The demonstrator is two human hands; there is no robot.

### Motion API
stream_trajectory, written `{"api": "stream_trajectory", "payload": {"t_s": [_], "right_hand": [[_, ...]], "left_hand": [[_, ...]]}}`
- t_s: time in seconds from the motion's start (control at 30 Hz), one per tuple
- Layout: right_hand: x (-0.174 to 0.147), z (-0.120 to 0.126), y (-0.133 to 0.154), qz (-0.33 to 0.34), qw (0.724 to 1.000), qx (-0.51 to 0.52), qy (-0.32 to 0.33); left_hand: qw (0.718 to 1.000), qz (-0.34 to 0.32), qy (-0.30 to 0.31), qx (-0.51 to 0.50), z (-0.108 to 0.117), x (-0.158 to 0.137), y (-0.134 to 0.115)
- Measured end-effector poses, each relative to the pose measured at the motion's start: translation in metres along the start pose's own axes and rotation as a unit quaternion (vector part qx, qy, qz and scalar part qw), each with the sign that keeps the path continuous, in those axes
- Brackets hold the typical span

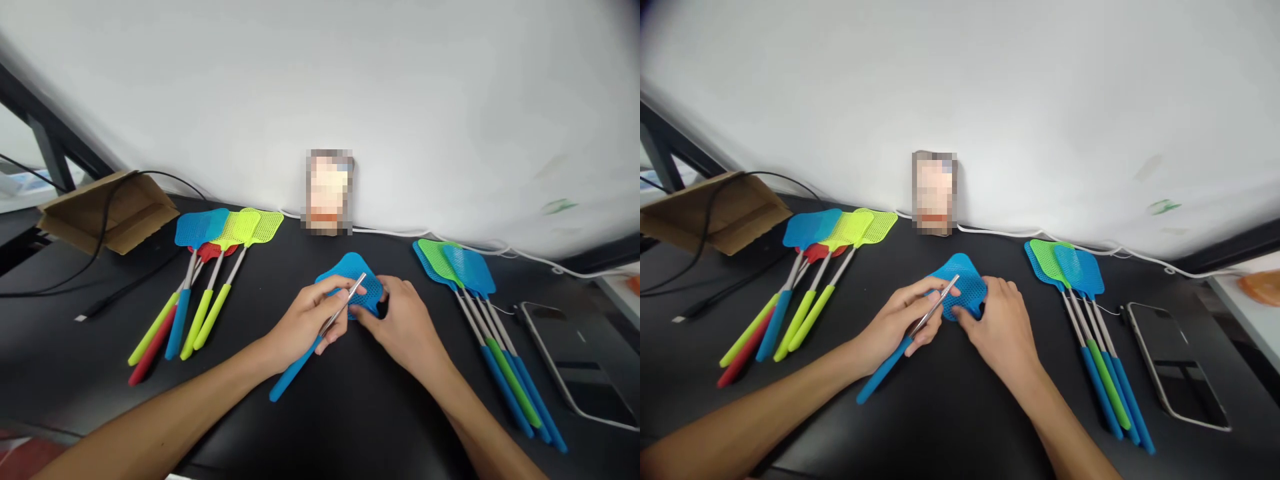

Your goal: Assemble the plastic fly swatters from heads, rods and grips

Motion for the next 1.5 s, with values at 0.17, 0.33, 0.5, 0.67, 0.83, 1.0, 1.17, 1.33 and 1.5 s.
{"api": "stream_trajectory", "payload": {"t_s": [0.17,0.33,0.5,0.67,0.83,1.0,1.17,1.33,1.5], "right_hand": [[0.005,0.023,-0.022,-0.046,0.953,0.276,0.117],[0.002,0.035,-0.024,-0.139,0.801,0.579,0.052],[-0.008,0.036,-0.008,-0.118,0.746,0.648,0.096],[-0.015,0.03,0.0,-0.078,0.757,0.629,0.161],[-0.016,0.028,-0.002,-0.079,0.763,0.622,0.158],[-0.016,0.027,-0.002,-0.083,0.763,0.617,0.173],[-0.017,0.027,-0.005,-0.08,0.767,0.612,0.179],[-0.018,0.027,-0.008,-0.073,0.762,0.616,0.187],[-0.018,0.025,-0.005,-0.066,0.74,0.636,0.209]], "left_hand": [[0.998,0.023,0.041,0.049,-0.002,-0.001,-0.002],[0.997,0.025,0.052,0.057,-0.003,-0.004,-0.002],[0.994,0.043,0.061,0.08,-0.004,-0.006,-0.002],[0.995,0.03,0.068,0.073,-0.004,-0.006,-0.002],[0.994,0.032,0.075,0.072,-0.003,-0.006,0.0],[0.993,0.042,0.079,0.075,-0.001,-0.007,-0.001],[0.993,0.046,0.09,0.055,-0.001,-0.007,-0.002],[0.992,0.05,0.112,0.013,0.001,-0.006,-0.001],[0.989,0.068,0.127,-0.024,0.001,-0.006,-0.005]]}}
Point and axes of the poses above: each hand's wrist, its own x-axis towards the middle knuckle, its own z-axis out of the back of the hand, y = z × x, the point moved 1 cm from there along x, towards the middle knuckle, and after that the axes turned 7 degrees about -z, right-handed, at the moved point
